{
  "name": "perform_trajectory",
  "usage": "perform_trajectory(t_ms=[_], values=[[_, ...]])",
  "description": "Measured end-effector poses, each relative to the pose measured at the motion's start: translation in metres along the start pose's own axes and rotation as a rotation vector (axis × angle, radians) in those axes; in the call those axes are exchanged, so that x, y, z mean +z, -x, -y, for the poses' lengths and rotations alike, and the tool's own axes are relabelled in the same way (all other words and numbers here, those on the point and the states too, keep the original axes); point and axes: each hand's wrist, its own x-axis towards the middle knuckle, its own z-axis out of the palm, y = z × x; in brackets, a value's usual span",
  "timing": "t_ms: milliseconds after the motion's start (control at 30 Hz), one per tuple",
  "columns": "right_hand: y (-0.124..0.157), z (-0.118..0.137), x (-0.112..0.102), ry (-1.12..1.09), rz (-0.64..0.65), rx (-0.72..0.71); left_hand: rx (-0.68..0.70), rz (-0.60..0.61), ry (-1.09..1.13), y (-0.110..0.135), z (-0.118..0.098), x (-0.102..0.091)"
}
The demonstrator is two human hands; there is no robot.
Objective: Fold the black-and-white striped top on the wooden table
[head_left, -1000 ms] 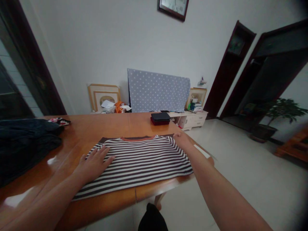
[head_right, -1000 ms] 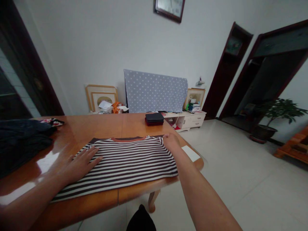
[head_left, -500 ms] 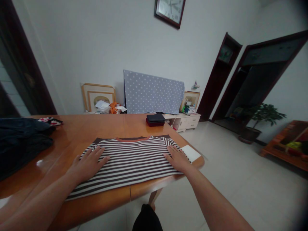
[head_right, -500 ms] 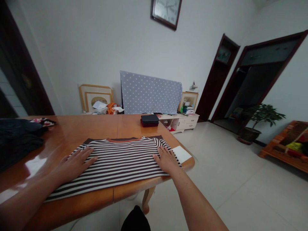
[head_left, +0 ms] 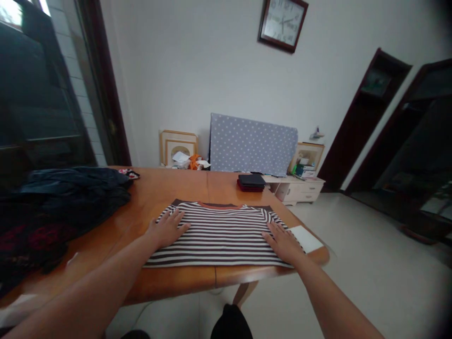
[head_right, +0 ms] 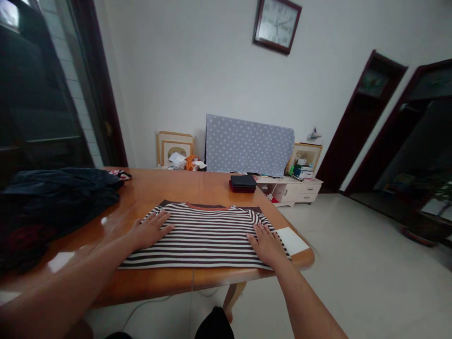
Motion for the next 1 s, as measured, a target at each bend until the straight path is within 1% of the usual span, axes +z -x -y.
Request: perform_trajectory(t_ms=[100,200,300,367,433,500,600,700,767,867,1000], values=[[-0.006,-0.008,0.006,-0.029,-0.007,-0.006,-0.032,0.034,0.019,0.000,-0.001,-0.006],[-0.017,-0.019,0.002,-0.118,0.004,-0.037,0.005,0.031,0.038,-0.009,0.003,-0.018],[-0.036,-0.030,-0.016,-0.205,0.012,-0.055,0.056,-0.022,0.026,-0.030,0.007,-0.032],[-0.052,-0.033,-0.031,-0.212,-0.036,-0.008,0.067,-0.041,0.015,-0.047,0.009,-0.038],[-0.070,-0.032,-0.043,-0.198,-0.089,0.047,0.067,-0.053,0.007,-0.065,0.011,-0.040],[-0.088,-0.027,-0.048,-0.194,-0.111,0.058,0.059,-0.060,-0.005,-0.082,0.011,-0.039],[-0.113,-0.016,-0.046,-0.190,-0.093,0.002,0.053,-0.037,-0.025,-0.102,0.013,-0.035],[-0.134,-0.010,-0.038,-0.118,-0.021,-0.081,0.058,0.029,-0.042,-0.117,0.016,-0.035],[-0.146,-0.010,-0.034,-0.075,0.023,-0.111,0.066,0.086,-0.047,-0.124,0.019,-0.038],[-0.163,-0.015,-0.031,-0.065,0.064,-0.118,0.073,0.171,-0.054,-0.133,0.022,-0.043],[-0.179,-0.017,-0.031,-0.043,0.078,-0.127,0.029,0.233,-0.096,-0.141,0.024,-0.050]])
